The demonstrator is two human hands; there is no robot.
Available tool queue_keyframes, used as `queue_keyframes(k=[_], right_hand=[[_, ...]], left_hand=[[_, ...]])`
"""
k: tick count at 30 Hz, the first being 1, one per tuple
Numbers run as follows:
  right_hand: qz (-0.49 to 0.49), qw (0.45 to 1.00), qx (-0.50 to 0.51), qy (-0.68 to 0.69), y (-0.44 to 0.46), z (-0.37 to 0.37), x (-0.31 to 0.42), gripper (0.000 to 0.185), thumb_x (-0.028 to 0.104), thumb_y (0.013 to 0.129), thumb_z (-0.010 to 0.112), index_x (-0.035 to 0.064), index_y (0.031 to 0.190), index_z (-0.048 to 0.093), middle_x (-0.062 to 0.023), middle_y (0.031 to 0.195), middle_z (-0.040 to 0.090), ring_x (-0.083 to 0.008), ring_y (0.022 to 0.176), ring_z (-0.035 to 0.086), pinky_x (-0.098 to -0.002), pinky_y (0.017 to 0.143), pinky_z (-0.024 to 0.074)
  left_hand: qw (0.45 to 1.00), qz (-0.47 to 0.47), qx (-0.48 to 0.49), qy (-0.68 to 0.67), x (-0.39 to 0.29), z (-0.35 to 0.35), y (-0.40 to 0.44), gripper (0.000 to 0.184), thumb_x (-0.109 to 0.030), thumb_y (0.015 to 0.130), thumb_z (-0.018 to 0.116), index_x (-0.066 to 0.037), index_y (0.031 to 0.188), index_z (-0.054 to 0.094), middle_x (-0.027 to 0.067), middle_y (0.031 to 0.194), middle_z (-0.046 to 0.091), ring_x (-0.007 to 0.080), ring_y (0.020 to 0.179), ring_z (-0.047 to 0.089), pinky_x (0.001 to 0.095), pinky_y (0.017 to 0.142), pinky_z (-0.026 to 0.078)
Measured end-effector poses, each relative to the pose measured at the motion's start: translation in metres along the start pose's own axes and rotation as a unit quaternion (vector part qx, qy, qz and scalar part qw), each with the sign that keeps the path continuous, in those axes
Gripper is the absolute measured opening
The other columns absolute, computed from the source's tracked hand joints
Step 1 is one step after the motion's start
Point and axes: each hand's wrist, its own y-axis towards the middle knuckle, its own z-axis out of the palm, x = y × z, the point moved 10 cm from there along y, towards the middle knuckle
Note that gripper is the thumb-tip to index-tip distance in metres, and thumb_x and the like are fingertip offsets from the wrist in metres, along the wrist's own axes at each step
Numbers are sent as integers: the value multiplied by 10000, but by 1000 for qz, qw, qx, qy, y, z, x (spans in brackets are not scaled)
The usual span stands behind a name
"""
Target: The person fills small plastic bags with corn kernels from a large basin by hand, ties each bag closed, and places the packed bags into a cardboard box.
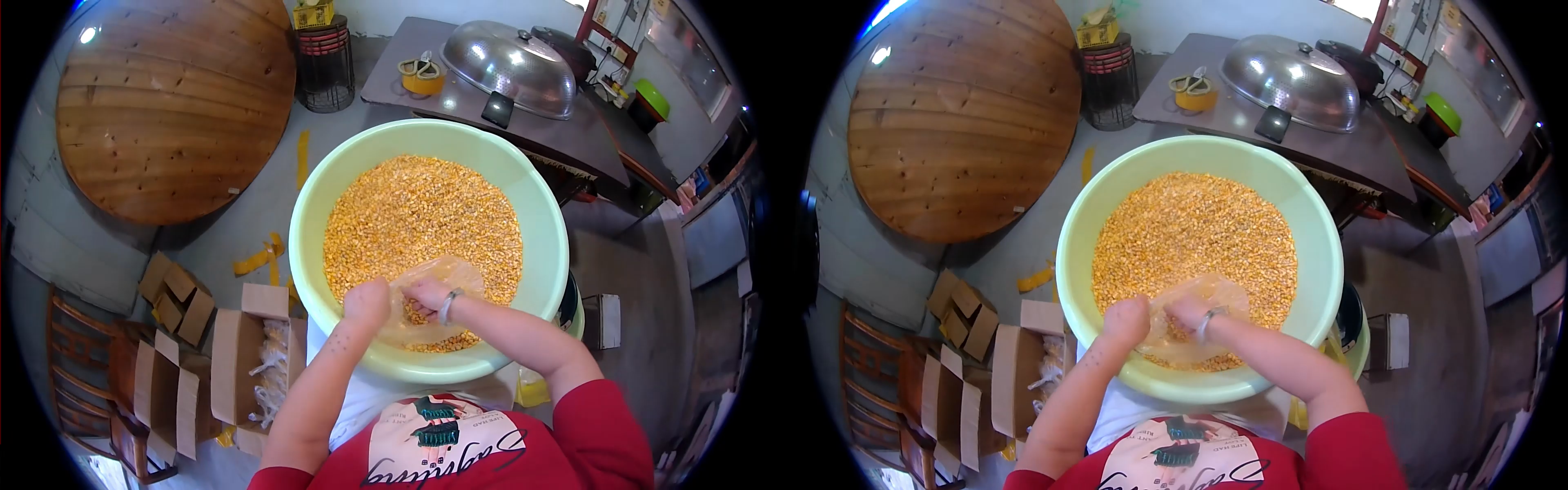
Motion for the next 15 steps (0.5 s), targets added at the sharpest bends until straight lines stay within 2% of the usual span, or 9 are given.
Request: queue_keyframes(k=[3, 6, 9, 12, 15], right_hand=[[-12, 997, -24, 72, 21, 13, -14, 167, 200, 840, 524, 72, 753, 589, -23, 550, 492, -137, 449, 478, -303, 392, 383], [-210, 965, -44, -153, 21, 17, 9, 169, 171, 814, 523, 44, 859, 626, -95, 690, 601, -223, 640, 575, -359, 608, 474], [-246, 922, -101, -282, -20, -4, 42, 216, 140, 772, 532, 52, 945, 629, -138, 838, 632, -251, 782, 582, -343, 765, 454], [-304, 789, -129, -518, -26, -21, 45, 225, 117, 742, 542, 74, 942, 637, -151, 860, 632, -249, 787, 605, -330, 739, 473], [-273, 769, -44, -576, -38, -33, 26, 239, 126, 736, 570, 73, 962, 630, -137, 814, 635, -240, 748, 618, -323, 702, 487]], left_hand=[[1000, -6, 5, -10, -1, -6, -4, 111, -119, 744, 543, -42, 812, 586, 166, 774, 633, 302, 753, 633, 393, 664, 502], [1000, -12, 21, -16, -6, -14, -7, 134, -141, 743, 557, -45, 831, 590, 166, 785, 635, 303, 771, 632, 390, 676, 501], [999, -6, 40, -5, -7, -5, -6, 155, -174, 734, 576, -48, 824, 577, 158, 773, 631, 301, 758, 629, 398, 665, 499], [998, 16, 52, 37, -6, 4, -6, 147, -183, 747, 571, -65, 831, 594, 148, 788, 639, 282, 763, 636, 380, 668, 503], [996, 15, 57, 65, -3, 12, -4, 136, -171, 759, 560, -77, 846, 607, 134, 802, 647, 268, 765, 643, 364, 671, 506]])
